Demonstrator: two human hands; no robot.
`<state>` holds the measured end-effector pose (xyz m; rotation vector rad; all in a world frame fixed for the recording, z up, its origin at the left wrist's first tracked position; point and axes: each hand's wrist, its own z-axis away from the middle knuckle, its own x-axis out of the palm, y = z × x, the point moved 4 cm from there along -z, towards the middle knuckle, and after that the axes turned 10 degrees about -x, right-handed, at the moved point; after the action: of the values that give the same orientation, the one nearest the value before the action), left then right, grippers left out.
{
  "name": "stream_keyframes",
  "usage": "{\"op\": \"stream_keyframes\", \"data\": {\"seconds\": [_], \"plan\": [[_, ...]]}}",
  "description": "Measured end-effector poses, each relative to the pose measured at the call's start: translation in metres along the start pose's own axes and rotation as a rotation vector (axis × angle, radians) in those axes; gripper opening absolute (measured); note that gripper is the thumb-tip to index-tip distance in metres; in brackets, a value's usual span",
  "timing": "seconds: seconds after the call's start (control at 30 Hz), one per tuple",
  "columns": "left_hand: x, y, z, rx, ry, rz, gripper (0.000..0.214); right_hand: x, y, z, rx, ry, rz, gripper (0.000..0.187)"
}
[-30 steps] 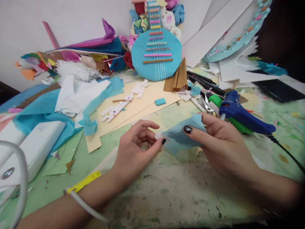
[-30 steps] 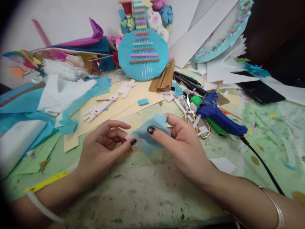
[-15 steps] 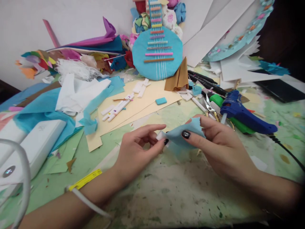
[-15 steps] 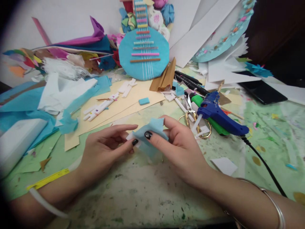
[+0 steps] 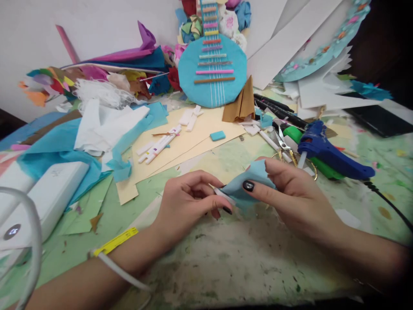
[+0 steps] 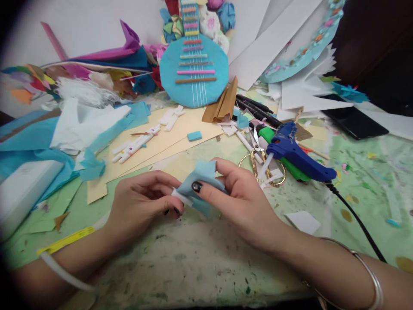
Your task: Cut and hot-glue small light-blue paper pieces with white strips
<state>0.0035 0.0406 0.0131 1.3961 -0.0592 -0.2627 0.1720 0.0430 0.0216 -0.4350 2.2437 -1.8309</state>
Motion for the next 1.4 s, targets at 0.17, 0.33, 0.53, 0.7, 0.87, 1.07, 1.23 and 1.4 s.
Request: {"op": "stream_keyframes", "data": {"seconds": [0.17, 0.33, 0.53, 0.7, 0.87, 1.07, 1.23, 1.4], "plan": [[-0.004, 0.003, 0.001, 0.112, 0.139, -0.187, 0.02, 0.004, 0.001, 0.001, 0.03, -0.041, -0.043, 0.013], [-0.006, 0.012, 0.003, 0.29, 0.212, -0.331, 0.022, 0.004, 0.002, 0.001, 0.038, -0.041, -0.077, 0.017], [-0.004, 0.015, 0.009, 0.397, 0.265, -0.444, 0.004, 0.004, 0.004, -0.001, 0.074, -0.014, -0.057, 0.02], [0.0, 0.012, 0.014, 0.531, 0.291, -0.565, 0.011, 0.002, 0.005, -0.002, 0.073, 0.018, -0.07, 0.026], [0.002, 0.01, 0.019, 0.655, 0.298, -0.667, 0.018, 0.001, 0.006, -0.002, 0.098, 0.041, -0.081, 0.024], [-0.001, 0.011, 0.009, 0.42, 0.224, -0.501, 0.011, 0.002, 0.005, -0.002, 0.109, 0.038, -0.069, 0.022], [-0.001, 0.0, -0.006, -0.021, 0.03, -0.173, 0.012, 0.001, 0.005, -0.003, 0.114, 0.028, -0.052, 0.021], [0.001, -0.002, -0.006, -0.085, 0.015, -0.083, 0.014, 0.001, 0.004, -0.003, 0.072, 0.026, -0.034, 0.021]]}}
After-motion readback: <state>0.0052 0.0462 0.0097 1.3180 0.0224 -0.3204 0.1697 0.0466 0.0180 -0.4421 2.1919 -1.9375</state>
